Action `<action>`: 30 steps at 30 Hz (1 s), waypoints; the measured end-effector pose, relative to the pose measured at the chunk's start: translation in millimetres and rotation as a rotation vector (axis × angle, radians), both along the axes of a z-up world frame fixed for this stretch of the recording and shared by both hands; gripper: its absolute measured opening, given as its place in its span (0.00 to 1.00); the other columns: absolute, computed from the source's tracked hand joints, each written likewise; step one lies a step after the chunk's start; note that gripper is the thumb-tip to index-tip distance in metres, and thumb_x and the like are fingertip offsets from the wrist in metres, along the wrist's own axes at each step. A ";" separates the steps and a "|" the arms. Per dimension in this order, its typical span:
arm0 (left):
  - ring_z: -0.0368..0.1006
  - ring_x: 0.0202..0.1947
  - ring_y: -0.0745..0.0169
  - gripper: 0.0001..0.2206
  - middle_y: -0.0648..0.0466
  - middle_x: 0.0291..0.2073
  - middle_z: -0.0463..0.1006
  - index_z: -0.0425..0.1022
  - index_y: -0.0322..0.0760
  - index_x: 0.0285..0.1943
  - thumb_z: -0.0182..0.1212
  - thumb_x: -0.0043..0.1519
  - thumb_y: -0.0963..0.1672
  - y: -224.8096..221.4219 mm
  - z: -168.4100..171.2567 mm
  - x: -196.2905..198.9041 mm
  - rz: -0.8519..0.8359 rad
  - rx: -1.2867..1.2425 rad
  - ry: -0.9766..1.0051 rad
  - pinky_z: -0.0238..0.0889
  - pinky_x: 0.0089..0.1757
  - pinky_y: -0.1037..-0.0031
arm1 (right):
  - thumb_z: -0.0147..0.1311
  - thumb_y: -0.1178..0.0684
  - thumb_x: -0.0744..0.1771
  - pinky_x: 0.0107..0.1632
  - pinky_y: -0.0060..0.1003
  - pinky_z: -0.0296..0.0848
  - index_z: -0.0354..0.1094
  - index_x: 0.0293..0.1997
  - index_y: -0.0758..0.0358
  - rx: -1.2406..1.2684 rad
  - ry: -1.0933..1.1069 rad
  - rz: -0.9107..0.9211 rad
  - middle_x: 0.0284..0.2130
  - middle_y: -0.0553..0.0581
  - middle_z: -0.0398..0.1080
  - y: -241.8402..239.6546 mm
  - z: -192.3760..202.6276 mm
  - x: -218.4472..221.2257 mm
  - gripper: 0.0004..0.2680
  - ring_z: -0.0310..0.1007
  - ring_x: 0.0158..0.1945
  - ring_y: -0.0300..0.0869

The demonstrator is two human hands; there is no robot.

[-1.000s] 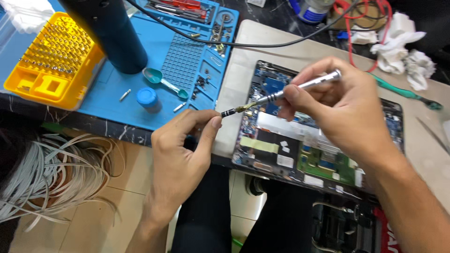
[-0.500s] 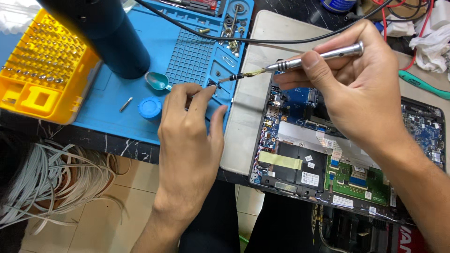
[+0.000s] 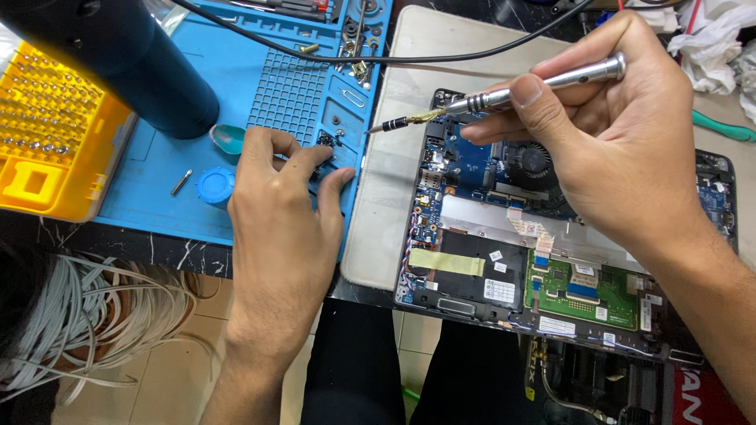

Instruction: The person applies thermal paste to a laptop CPU using a small spatula, then installs a cooling fan and secures it with a screwdriver. The person handles the motherboard, fan, and screws during the process.

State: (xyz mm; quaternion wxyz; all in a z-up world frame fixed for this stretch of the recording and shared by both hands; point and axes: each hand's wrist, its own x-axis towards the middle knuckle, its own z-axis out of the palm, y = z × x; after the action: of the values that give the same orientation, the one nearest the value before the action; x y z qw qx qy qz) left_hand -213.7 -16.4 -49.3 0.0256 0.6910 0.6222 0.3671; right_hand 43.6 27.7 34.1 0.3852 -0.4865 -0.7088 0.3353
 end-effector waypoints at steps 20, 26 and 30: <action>0.79 0.41 0.32 0.06 0.39 0.52 0.75 0.89 0.25 0.50 0.70 0.74 0.39 22.0 8.9 5.3 0.107 -0.218 0.030 0.76 0.42 0.44 | 0.54 0.58 0.80 0.49 0.39 0.95 0.54 0.55 0.65 -0.016 0.055 -0.022 0.49 0.70 0.83 -7.6 0.4 20.8 0.08 0.96 0.50 0.57; 0.78 0.39 0.32 0.06 0.37 0.53 0.69 0.81 0.19 0.52 0.63 0.77 0.37 16.6 -2.9 11.1 0.080 -0.116 0.037 0.76 0.39 0.45 | 0.55 0.58 0.80 0.47 0.36 0.92 0.55 0.54 0.64 -0.027 0.105 -0.050 0.47 0.69 0.83 -10.3 -1.8 25.7 0.09 0.96 0.47 0.56; 0.77 0.42 0.32 0.03 0.37 0.54 0.68 0.78 0.21 0.54 0.63 0.77 0.36 14.4 -3.9 11.1 0.063 -0.036 -0.005 0.72 0.40 0.45 | 0.55 0.58 0.80 0.46 0.35 0.90 0.54 0.54 0.64 -0.001 0.098 -0.028 0.48 0.69 0.83 -11.5 -3.2 29.5 0.08 0.96 0.48 0.56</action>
State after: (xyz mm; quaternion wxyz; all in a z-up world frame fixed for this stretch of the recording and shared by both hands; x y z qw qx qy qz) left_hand -202.6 -2.1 -53.2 0.0280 0.6695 0.6502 0.3581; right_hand 73.1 16.2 30.9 0.4239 -0.4798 -0.6821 0.3535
